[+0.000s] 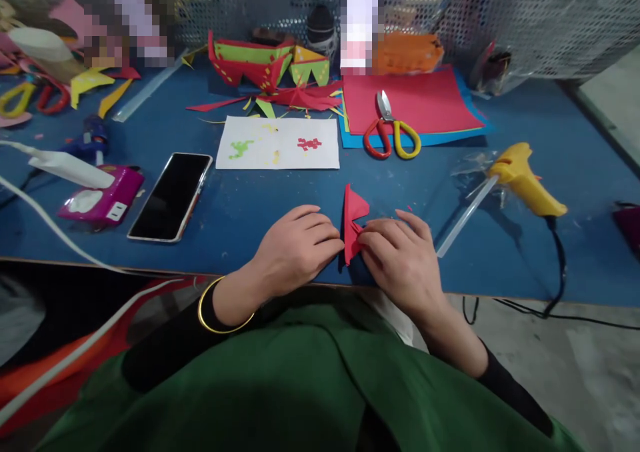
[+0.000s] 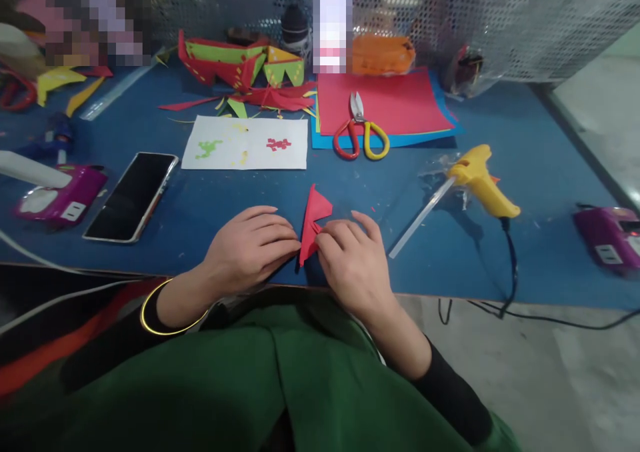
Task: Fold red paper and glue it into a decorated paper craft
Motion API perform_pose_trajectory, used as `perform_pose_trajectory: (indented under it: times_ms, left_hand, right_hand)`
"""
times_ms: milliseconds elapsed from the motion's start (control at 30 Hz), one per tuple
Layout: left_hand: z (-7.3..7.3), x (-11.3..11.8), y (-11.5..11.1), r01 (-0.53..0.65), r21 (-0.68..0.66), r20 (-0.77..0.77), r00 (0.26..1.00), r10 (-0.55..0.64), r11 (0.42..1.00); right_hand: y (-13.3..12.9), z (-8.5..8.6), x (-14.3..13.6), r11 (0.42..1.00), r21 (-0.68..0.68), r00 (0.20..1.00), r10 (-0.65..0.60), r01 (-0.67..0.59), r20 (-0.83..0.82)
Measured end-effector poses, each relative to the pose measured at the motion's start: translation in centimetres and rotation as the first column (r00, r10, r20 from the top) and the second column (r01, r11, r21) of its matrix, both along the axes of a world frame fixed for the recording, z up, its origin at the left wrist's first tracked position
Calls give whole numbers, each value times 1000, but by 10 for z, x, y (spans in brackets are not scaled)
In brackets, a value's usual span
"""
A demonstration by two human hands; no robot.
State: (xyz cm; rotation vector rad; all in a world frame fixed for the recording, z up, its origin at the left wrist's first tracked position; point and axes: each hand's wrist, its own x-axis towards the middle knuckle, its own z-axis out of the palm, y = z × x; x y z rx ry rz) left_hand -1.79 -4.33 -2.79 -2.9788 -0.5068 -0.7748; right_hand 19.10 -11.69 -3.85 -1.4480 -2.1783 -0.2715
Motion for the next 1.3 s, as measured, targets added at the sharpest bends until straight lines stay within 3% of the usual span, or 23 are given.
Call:
perform_pose_trajectory:
  times_ms: [200,467,767,1033,1200,1300]
  left_hand:
    - [1,-2,-8,-92,22,42,995,91,996]
    - [2,5,-10,-14,117,-16,1000,16,993]
    - [2,7,-10,-9,103,-12,1000,10,995]
    - [5,6,-13,-36,-83,-19,999,35,996]
    - [10,2,-10,-60,-427,33,996,82,902]
    - [15,2,-3,-141,-461,25,985,172,876]
  right_hand:
    - [-5,1,1,1000,-15,1000,-9,9,3]
    - [-7,-1,1,1000,11,1000,-18,18,0]
    - [-11,-2,1,999,34,1000,-10,10,-6]
    - [-14,-4,2,999,-22,998,-30,29,-47]
    - [-24,11,-2,999,-12,990,32,-34,-139]
    - [-36,27,2,998,46,976,57,-49,-208]
